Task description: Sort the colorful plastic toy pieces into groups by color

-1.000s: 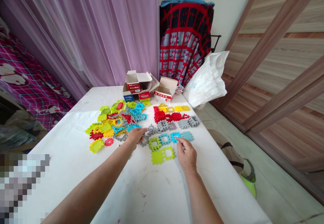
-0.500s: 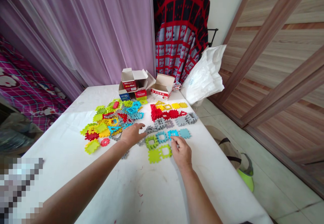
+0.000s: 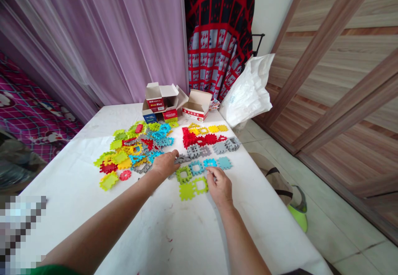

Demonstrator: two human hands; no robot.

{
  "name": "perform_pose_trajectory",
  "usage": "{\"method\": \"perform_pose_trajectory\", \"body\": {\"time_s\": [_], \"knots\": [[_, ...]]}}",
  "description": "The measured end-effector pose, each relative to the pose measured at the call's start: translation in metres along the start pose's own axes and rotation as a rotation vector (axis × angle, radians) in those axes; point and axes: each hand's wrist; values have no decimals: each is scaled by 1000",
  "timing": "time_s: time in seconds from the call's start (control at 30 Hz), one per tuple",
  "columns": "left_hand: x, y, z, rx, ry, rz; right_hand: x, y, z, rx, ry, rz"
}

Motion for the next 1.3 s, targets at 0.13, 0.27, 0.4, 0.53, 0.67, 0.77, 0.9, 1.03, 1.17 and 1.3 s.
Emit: {"method": "perform_pose_trajectory", "body": {"time_s": [0.13, 0.27, 0.4, 0.53, 0.67, 0.77, 0.9, 1.03, 1.17, 1.3], "knots": [[1, 0, 0, -6, -20, 13, 1, 0, 0, 9, 1, -12], [7, -3, 3, -9, -23, 41, 1, 0, 1, 34, -3, -2], [13, -9, 3, -5, -18, 71, 2, -1, 1, 46, -8, 8], [13, -12, 2, -6, -8, 77, 1, -1, 1, 50, -1, 15], [11, -13, 3, -10, -10, 61, 1, -1, 0, 54, 2, 8], [9, -12, 4, -17, -21, 49, 0, -2, 0, 51, 1, -9], [5, -10, 4, -24, -39, 41, -1, -1, -1, 61, 3, -45], [1, -9, 3, -25, -52, 12, -4, -4, -5, 62, -5, -101], [-3, -12, 4, -13, -61, -11, -8, -14, -11, 10, -93, -221], [-6, -15, 4, -13, -67, -20, -9, -23, -15, -88, -167, -339]]}}
Point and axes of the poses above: each hand's wrist, its own y-axis away from the middle knuckle, its own z-axis out of the back of the hand, x = y × z, and after that the axes turned 7 degrees about -x, right-handed
